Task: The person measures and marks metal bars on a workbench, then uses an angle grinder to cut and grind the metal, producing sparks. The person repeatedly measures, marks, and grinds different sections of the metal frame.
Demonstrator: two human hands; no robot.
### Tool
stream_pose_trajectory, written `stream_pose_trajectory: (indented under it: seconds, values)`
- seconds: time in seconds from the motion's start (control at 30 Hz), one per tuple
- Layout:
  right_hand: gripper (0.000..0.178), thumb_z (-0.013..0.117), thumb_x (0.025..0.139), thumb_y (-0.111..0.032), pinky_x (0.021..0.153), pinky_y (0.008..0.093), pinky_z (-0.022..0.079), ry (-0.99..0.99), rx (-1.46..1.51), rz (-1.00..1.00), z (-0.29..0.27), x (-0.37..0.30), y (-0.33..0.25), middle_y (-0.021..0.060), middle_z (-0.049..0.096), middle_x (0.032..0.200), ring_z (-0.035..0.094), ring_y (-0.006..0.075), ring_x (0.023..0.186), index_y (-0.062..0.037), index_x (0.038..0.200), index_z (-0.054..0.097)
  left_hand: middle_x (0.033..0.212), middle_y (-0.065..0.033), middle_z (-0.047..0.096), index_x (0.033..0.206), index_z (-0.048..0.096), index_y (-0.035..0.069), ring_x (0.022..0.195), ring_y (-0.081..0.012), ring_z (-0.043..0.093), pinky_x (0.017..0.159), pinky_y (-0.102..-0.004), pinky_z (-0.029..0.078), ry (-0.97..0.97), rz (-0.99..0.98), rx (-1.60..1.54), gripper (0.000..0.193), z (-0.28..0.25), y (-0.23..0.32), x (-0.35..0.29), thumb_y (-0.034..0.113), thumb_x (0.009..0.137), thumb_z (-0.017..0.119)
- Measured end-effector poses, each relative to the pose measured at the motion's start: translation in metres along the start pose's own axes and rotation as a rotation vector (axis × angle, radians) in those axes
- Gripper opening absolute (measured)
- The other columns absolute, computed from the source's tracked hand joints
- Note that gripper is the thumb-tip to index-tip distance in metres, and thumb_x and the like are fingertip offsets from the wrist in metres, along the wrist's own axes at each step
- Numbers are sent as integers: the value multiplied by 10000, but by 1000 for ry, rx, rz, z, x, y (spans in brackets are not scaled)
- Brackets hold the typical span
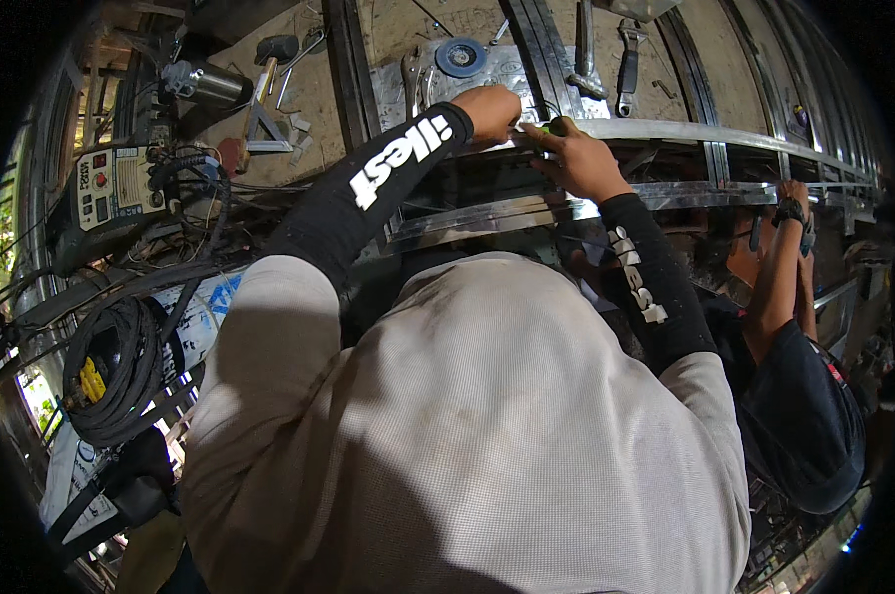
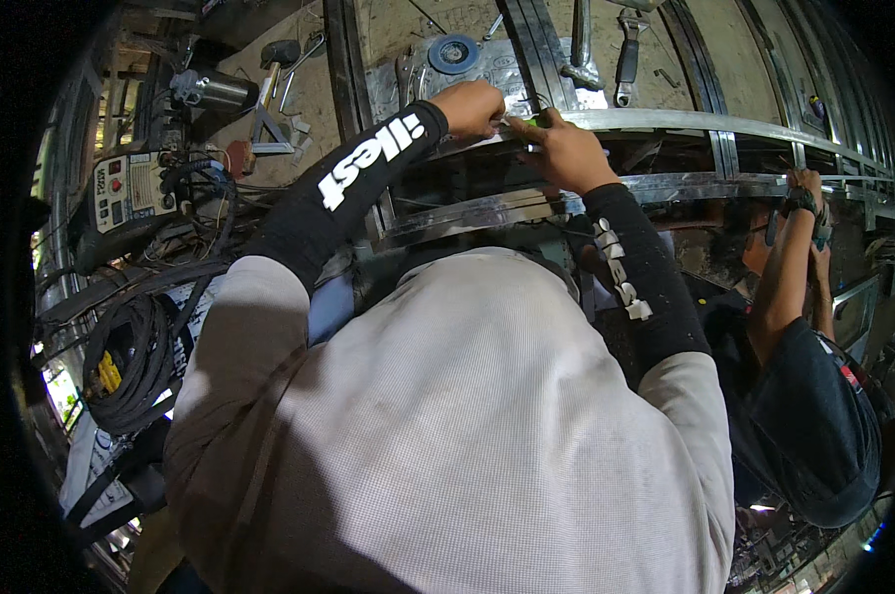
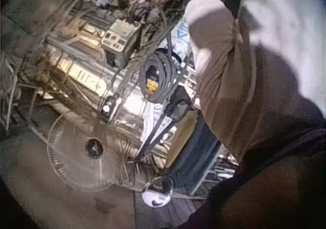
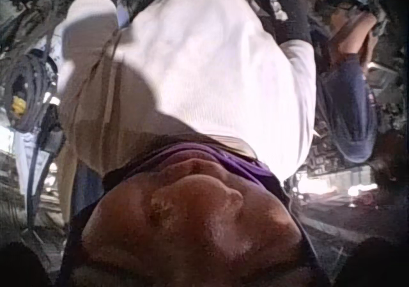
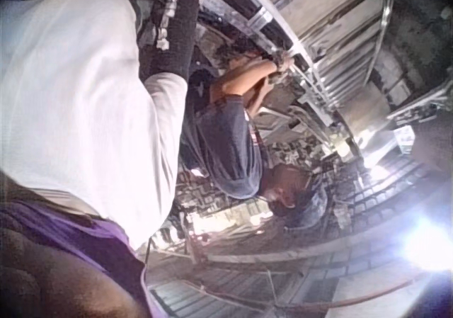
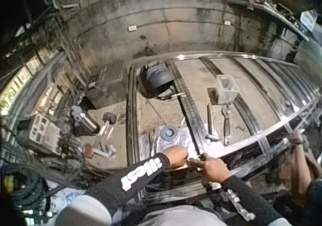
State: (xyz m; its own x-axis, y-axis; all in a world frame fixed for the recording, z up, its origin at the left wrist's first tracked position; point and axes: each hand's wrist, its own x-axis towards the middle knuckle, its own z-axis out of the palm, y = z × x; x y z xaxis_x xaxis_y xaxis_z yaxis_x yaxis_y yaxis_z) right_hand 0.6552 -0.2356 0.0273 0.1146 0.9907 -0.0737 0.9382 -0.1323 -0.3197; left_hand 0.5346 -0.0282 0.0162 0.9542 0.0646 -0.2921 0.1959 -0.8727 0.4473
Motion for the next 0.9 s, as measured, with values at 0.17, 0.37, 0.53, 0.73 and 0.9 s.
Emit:
stream_pose_trajectory:
  seconds: [0.17,0.37,0.53,0.73,0.9]
  values:
    - [598,810,816,-332,784,484,574,46,-32,172,7,-6,9,146,646,1160,699,386,975,-169,1358,614,837,-181,737,868,748,30,854,-366,728,763,-470,557,-80,44,15,239,8,-14,14,203,738,848]
    - [562,787,825,-300,923,488,557,123,-92,380,16,-36,53,163,560,1404,617,401,1184,-182,1349,622,780,-196,693,807,680,14,824,-408,693,726,-490,524,-65,53,13,271,29,-25,20,208,734,854]
    - [708,841,808,-331,945,505,553,287,64,430,33,-45,50,186,508,1427,610,423,1201,-186,1432,541,768,-195,687,797,677,19,811,-406,689,713,-484,520,-58,58,-23,263,34,-29,22,197,715,854]
    - [738,783,793,-141,894,509,559,572,161,456,39,-65,29,254,482,1364,604,471,1139,-59,1451,457,789,-180,710,814,712,35,806,-389,700,711,-485,529,-106,63,-20,233,35,-33,31,191,718,856]
    - [308,558,1009,14,802,267,554,269,1399,657,14,-97,-33,67,691,1125,664,118,942,-35,1299,649,799,-176,718,833,728,27,804,-393,702,721,-482,538,-168,110,34,218,36,-36,42,171,711,839]
